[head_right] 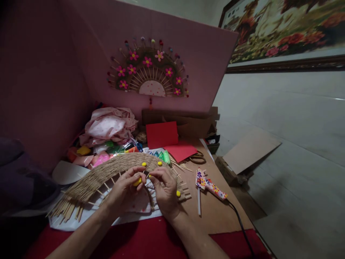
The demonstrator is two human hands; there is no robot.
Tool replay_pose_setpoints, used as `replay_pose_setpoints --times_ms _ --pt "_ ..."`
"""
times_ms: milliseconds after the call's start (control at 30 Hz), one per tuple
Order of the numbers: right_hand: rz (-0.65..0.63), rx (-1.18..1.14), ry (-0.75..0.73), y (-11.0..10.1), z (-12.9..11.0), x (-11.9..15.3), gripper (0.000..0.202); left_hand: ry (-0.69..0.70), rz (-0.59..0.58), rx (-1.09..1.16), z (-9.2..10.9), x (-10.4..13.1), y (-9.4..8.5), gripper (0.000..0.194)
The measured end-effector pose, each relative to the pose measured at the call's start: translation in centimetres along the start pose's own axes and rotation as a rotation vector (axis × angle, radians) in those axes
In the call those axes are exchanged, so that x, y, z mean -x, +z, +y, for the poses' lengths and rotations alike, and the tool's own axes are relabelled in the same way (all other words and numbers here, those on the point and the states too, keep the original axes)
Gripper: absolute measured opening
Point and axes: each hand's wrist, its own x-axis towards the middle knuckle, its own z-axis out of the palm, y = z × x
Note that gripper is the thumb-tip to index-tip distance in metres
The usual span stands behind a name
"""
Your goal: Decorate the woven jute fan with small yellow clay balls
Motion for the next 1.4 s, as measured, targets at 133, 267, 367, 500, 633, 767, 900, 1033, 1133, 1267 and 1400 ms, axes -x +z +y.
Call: replay_pose_setpoints --times_ms 133,267,367,500,633,767,900,1033,1133,1267,1400 --pt "-0.105 0.018 -0.06 -0.03 -0.37 -0.08 0.011 0.007 0.007 0.025 -0.08 -0.04 -0.16 0.028" --pt "-0.042 0.092 -0.144 -0.1 -0.79 -0.06 0.018 -0.009 0.01 0.024 -0.25 -0.18 -0.33 0.03" --pt "-0.033 0.106 -0.177 -0.19 -0.69 0.04 0.024 -0.038 0.015 0.035 -0.38 -0.18 -0.38 0.031" --pt "-0.097 0.127 -0.171 -0.17 -0.46 0.07 0.023 -0.091 0.037 0.071 -0.44 -0.2 -0.35 0.032" --pt "0.07 0.163 -0.158 -0.21 -0.62 -0.03 0.015 -0.095 0.034 0.086 -0.33 -0.25 -0.28 0.032" --pt "0.025 0.161 -0.164 -0.16 -0.65 0.07 0.015 -0.112 0.097 0.097 -0.42 -0.14 -0.27 0.045" --pt "0.006 0.171 -0.173 -0.11 -0.56 0.21 0.017 -0.092 0.115 0.101 -0.69 -0.27 -0.44 0.053" --pt "-0.016 0.172 -0.22 -0.11 -0.52 0.31 0.022 -0.061 0.12 0.072 -0.82 -0.52 -0.65 0.055" --pt "-0.102 0.158 -0.209 -0.05 -0.35 0.36 0.027 -0.033 0.112 0.065 -0.9 -0.51 -0.77 0.055" --pt "-0.059 0.172 -0.182 -0.1 -0.29 0.34 0.024 0.0 0.13 0.016 -0.89 -0.29 -0.68 0.052" --pt "0.009 0.183 -0.189 -0.2 -0.36 0.31 0.023 0.002 0.148 0.001 -0.79 -0.28 -0.61 0.052"
